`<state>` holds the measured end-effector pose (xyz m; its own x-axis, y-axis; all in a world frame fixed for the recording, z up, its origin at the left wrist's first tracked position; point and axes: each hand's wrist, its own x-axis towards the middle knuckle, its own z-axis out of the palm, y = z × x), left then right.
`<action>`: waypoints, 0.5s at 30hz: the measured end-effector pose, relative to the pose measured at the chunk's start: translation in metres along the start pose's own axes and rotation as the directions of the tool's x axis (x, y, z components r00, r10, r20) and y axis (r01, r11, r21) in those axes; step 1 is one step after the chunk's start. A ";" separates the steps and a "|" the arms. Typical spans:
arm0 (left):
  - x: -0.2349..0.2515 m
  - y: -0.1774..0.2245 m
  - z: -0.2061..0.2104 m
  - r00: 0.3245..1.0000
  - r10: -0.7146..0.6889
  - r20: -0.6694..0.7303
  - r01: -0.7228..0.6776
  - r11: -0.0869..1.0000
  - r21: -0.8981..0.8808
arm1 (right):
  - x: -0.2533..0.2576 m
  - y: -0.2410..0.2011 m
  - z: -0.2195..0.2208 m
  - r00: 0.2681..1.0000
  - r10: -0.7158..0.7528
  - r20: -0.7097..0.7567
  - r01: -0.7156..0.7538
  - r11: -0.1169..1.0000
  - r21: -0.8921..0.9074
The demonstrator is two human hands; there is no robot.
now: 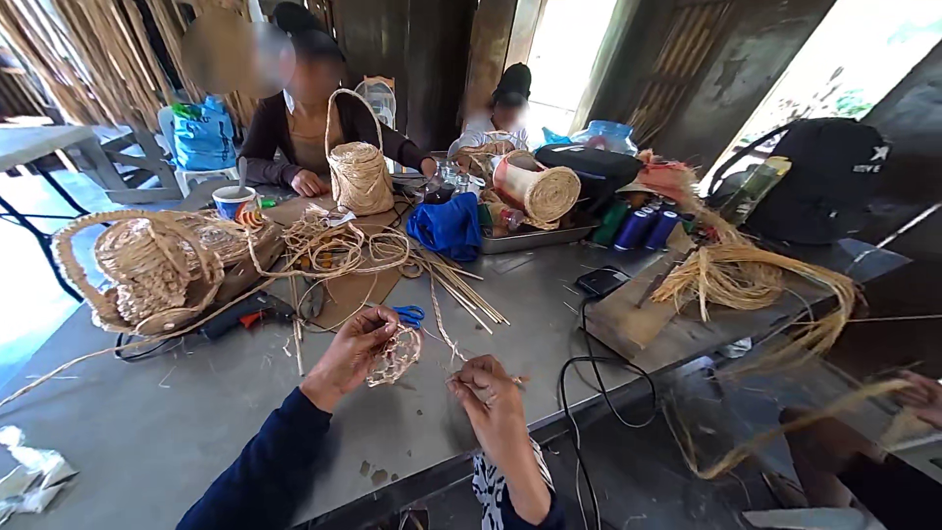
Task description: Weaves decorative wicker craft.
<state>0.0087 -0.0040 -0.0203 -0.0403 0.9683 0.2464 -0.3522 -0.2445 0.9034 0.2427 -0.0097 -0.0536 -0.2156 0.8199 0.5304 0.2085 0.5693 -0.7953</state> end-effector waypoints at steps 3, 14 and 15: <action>-0.006 -0.005 -0.003 0.996 0.075 0.053 -0.078 0.994 0.070 | 0.008 -0.011 -0.045 0.995 -0.074 0.068 0.069 0.995 0.074; -0.023 -0.081 0.223 0.973 -0.019 0.228 0.073 0.971 -0.229 | 0.054 0.025 -0.317 0.951 0.241 0.196 -0.250 0.968 0.023; -0.025 -0.092 0.244 0.974 -0.032 0.224 0.086 0.968 -0.235 | 0.045 0.042 -0.337 0.940 0.305 0.149 -0.318 0.946 0.069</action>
<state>0.2706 -0.0178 -0.0237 0.1811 0.9400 0.2892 -0.5643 -0.1415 0.8134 0.5635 0.0712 0.0360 -0.2817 0.9358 0.2122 0.2000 0.2735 -0.9408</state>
